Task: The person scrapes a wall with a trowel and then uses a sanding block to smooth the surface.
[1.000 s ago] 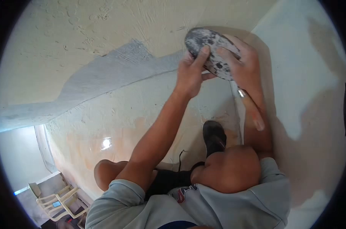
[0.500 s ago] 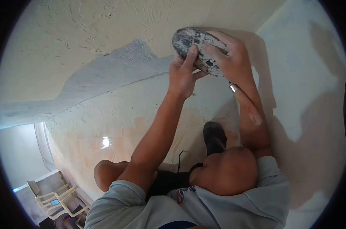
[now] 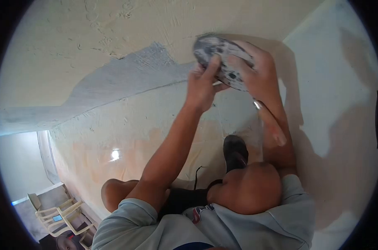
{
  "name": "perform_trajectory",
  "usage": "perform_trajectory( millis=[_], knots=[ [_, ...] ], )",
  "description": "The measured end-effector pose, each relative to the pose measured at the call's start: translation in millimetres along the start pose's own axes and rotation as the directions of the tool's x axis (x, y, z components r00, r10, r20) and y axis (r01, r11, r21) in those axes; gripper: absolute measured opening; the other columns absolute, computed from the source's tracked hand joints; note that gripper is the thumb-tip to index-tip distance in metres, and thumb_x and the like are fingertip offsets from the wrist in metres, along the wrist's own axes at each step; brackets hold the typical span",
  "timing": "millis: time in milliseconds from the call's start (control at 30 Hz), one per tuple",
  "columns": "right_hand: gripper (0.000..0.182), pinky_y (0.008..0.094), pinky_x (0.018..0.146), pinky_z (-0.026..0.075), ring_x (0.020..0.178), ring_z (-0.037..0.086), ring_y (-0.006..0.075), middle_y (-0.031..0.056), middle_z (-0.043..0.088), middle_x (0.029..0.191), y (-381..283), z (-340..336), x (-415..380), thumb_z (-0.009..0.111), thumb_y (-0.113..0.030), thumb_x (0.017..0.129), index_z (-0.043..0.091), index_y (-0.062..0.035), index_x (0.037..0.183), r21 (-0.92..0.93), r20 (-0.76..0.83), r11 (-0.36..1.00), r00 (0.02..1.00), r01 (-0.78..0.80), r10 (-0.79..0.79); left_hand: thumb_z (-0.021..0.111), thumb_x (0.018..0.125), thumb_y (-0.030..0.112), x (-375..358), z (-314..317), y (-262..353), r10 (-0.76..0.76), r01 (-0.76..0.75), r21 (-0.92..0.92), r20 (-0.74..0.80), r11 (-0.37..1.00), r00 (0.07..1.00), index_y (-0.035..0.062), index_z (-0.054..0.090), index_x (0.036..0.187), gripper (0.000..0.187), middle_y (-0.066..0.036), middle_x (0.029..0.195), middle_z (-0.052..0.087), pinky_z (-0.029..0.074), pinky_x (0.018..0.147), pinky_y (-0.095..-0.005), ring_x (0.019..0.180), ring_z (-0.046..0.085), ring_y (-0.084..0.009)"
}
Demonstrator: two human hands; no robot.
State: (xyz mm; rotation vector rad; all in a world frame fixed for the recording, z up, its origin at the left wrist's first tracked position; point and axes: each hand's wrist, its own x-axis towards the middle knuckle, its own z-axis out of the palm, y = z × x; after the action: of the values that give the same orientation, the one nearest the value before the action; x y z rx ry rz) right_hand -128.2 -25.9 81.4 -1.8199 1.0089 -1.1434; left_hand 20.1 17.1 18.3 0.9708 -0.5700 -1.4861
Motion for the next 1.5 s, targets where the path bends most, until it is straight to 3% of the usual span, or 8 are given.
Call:
perform_trajectory(
  millis=[233,500,567,900,1000,1133,1300,1500],
  knots=[
    [0.031,0.0374,0.080,0.054,0.083,0.071,0.0282,0.0207,0.073,0.092,-1.2,35.6,17.8,0.066,-0.013,0.086,0.068,0.0041,0.112,-0.128,0.068,0.979,0.986,0.161,-0.153,0.059,0.102,0.038,-5.6,-14.1,9.6,0.091,-0.097,-0.085,-0.068,0.992,0.994,0.0129,0.058,0.117,0.030,-0.002,0.102,0.067,0.060,0.073,-0.0373,0.088,0.066,-0.0139],
    [0.033,0.0353,0.080,0.055,0.086,0.072,0.0242,0.0186,0.074,0.094,1.2,-13.4,-4.9,0.066,-0.013,0.085,0.068,0.0042,0.113,0.123,0.030,0.983,0.990,-0.138,0.135,0.064,0.099,0.039,-5.6,9.6,-5.1,-0.023,0.023,-0.004,-0.045,1.000,0.999,0.0104,0.060,0.116,0.033,-0.003,0.100,0.066,0.060,0.073,-0.0390,0.085,0.065,-0.0155],
    [0.033,0.0368,0.081,0.055,0.086,0.072,0.0284,0.0201,0.074,0.095,9.3,23.3,13.2,0.066,-0.015,0.086,0.068,0.0050,0.112,-0.092,-0.022,0.984,0.988,0.153,-0.156,0.060,0.102,0.036,-1.3,-10.1,1.3,0.050,-0.054,-0.036,-0.120,0.998,0.991,0.0113,0.059,0.117,0.029,-0.003,0.099,0.067,0.060,0.072,-0.0372,0.083,0.066,-0.0148],
    [0.032,0.0347,0.078,0.054,0.083,0.070,0.0199,0.0190,0.073,0.091,4.2,-11.7,-6.3,0.067,-0.016,0.087,0.068,0.0050,0.111,0.132,0.031,0.982,0.990,-0.138,0.135,0.065,0.099,0.037,-11.0,20.9,-2.9,-0.042,0.042,-0.020,-0.033,0.999,0.999,0.0120,0.061,0.115,0.030,-0.001,0.097,0.066,0.059,0.074,-0.0345,0.081,0.065,-0.0131],
    [0.031,0.0377,0.076,0.054,0.080,0.071,0.0313,0.0213,0.072,0.092,2.4,23.9,18.2,0.066,-0.015,0.085,0.069,0.0027,0.110,-0.126,0.044,0.983,0.990,0.136,-0.131,0.061,0.102,0.037,-2.1,-14.6,1.2,0.102,-0.106,-0.038,-0.088,0.994,0.991,0.0123,0.060,0.112,0.027,0.000,0.093,0.067,0.059,0.069,-0.0307,0.080,0.066,-0.0092],
    [0.030,0.0381,0.078,0.054,0.083,0.068,0.0400,0.0239,0.070,0.090,-9.5,43.8,14.9,0.065,-0.015,0.084,0.068,0.0022,0.110,-0.038,0.053,0.997,0.997,0.064,-0.062,0.058,0.103,0.036,-9.4,-32.8,13.7,0.136,-0.139,-0.029,-0.095,0.990,0.986,0.0107,0.060,0.113,0.027,-0.003,0.097,0.069,0.059,0.073,-0.0322,0.083,0.068,-0.0123],
    [0.028,0.0321,0.078,0.054,0.084,0.068,0.0147,0.0124,0.074,0.094,-5.0,-10.1,1.1,0.066,-0.009,0.086,0.069,0.0051,0.110,0.056,0.040,0.998,0.999,-0.037,0.035,0.062,0.101,0.038,-9.6,13.0,3.3,0.046,-0.042,0.077,-0.052,0.996,0.998,0.0083,0.060,0.117,0.033,-0.002,0.097,0.067,0.060,0.074,-0.0351,0.083,0.066,-0.0122],
    [0.031,0.0339,0.083,0.053,0.087,0.070,0.0234,0.0192,0.073,0.096,-11.6,39.6,26.9,0.068,-0.014,0.087,0.068,0.0046,0.112,-0.124,0.142,0.985,0.985,0.117,-0.099,0.057,0.104,0.036,-3.1,-36.8,11.5,0.160,-0.159,0.018,-0.118,0.987,0.980,0.0090,0.061,0.113,0.029,-0.003,0.095,0.068,0.060,0.075,-0.0360,0.083,0.067,-0.0129]
  ],
)
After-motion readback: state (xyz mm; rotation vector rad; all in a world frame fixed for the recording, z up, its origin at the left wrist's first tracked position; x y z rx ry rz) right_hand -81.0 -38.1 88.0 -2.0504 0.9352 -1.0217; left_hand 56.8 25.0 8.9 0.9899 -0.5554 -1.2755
